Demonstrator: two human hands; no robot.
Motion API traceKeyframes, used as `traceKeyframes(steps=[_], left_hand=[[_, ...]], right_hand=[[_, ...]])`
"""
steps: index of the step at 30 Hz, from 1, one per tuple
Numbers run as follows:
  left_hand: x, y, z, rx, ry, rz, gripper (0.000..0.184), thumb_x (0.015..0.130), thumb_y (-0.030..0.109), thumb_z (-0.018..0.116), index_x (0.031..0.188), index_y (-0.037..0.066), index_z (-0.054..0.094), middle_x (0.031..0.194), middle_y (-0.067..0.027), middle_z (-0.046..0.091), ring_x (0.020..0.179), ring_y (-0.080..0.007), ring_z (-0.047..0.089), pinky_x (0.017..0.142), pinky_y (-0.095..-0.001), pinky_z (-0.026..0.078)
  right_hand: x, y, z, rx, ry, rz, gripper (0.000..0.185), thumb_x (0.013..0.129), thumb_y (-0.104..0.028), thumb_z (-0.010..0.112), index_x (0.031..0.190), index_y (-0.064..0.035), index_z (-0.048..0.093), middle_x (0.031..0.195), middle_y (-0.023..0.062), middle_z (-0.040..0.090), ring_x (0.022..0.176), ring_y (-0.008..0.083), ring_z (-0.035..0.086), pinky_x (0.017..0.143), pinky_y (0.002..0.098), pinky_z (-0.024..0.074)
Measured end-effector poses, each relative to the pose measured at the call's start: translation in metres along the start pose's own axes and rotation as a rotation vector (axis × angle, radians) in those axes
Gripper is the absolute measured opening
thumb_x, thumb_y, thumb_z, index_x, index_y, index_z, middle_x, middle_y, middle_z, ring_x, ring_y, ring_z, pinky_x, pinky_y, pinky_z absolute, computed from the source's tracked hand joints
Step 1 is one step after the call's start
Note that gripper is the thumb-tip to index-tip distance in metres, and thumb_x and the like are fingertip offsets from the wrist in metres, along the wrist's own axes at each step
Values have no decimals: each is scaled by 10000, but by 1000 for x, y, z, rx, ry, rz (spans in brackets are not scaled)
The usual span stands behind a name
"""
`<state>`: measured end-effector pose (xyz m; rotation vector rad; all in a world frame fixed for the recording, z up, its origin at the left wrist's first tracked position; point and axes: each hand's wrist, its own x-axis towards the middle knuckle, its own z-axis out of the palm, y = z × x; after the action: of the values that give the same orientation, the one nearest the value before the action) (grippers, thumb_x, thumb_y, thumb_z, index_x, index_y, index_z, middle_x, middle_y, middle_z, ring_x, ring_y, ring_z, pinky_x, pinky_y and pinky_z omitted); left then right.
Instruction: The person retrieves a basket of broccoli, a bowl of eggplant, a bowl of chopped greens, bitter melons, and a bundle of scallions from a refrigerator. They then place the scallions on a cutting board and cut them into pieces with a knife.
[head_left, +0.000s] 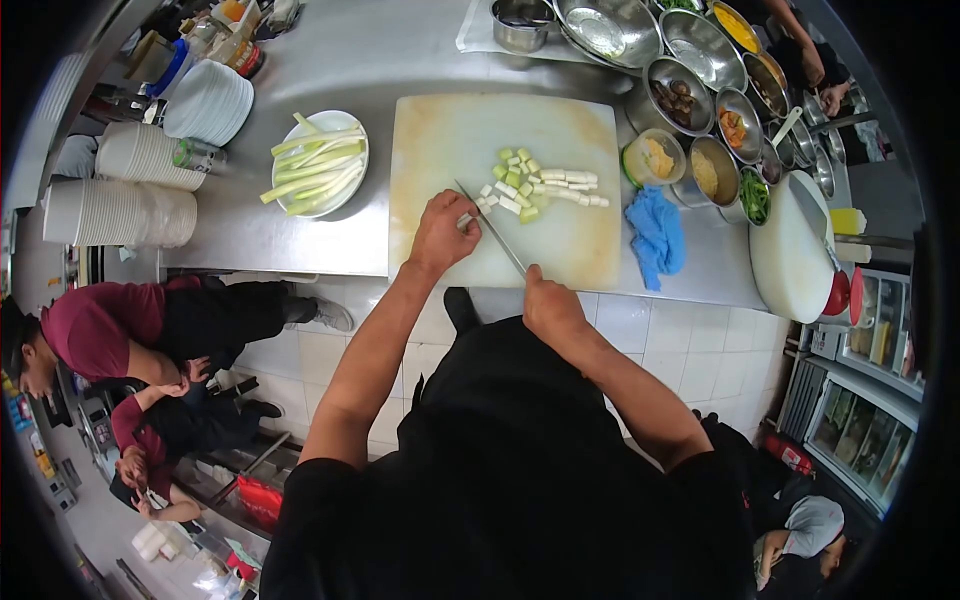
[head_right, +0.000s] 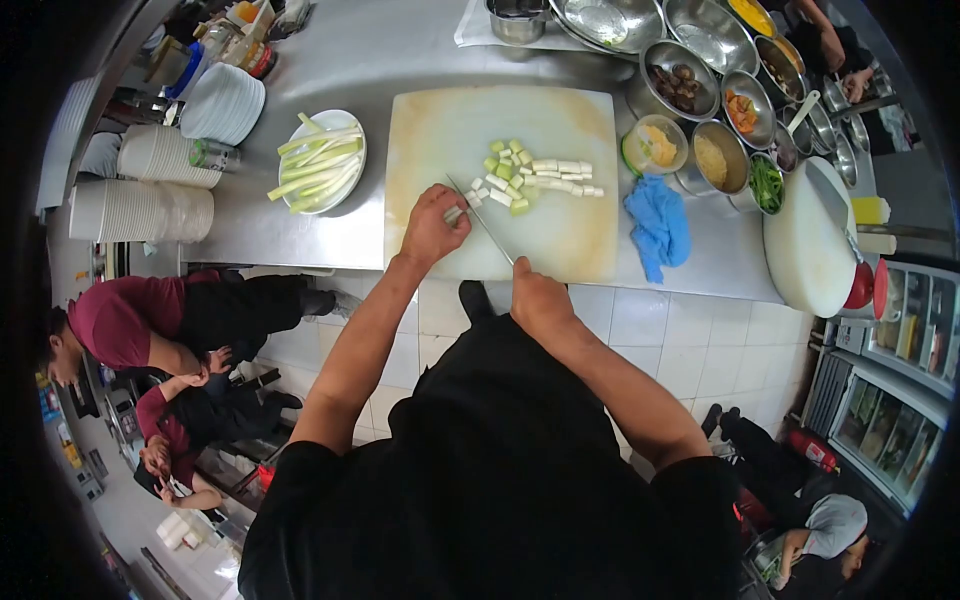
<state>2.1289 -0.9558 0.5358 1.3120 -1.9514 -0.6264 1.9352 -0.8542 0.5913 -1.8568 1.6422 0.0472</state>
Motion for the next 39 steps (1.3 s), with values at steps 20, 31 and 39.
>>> traceKeyframes(steps=[20, 31, 39], left_hand=[[-11, 22, -30, 35, 75, 30, 179, 652, 46, 674, 819, 29, 614, 843, -129, 597, 839, -331, 588, 762, -384, 499], [-20, 10, -36, -5, 7, -37, 210, 639, 38, 661, 845, 52, 624, 914, -127, 580, 888, -323, 556, 786, -394, 477], [-37, -10, -30, 127, 57, -1, 171, 645, 40, 665, 809, 60, 621, 877, -114, 579, 871, -310, 560, 781, -382, 478]], right_hand=[[-15, -15, -32, -36, 73, -103, 125, 820, -32, 469, 927, 31, 477, 736, 241, 645, 712, 391, 660, 644, 475, 531], [-4, -21, -15, -18, 0, -85, 134, 846, -36, 446, 949, 37, 489, 770, 234, 656, 722, 389, 660, 678, 473, 530], [1, -26, 13, 33, -39, -111, 247, 761, -1, 526, 995, 52, 467, 748, 246, 639, 723, 410, 647, 657, 484, 516]])
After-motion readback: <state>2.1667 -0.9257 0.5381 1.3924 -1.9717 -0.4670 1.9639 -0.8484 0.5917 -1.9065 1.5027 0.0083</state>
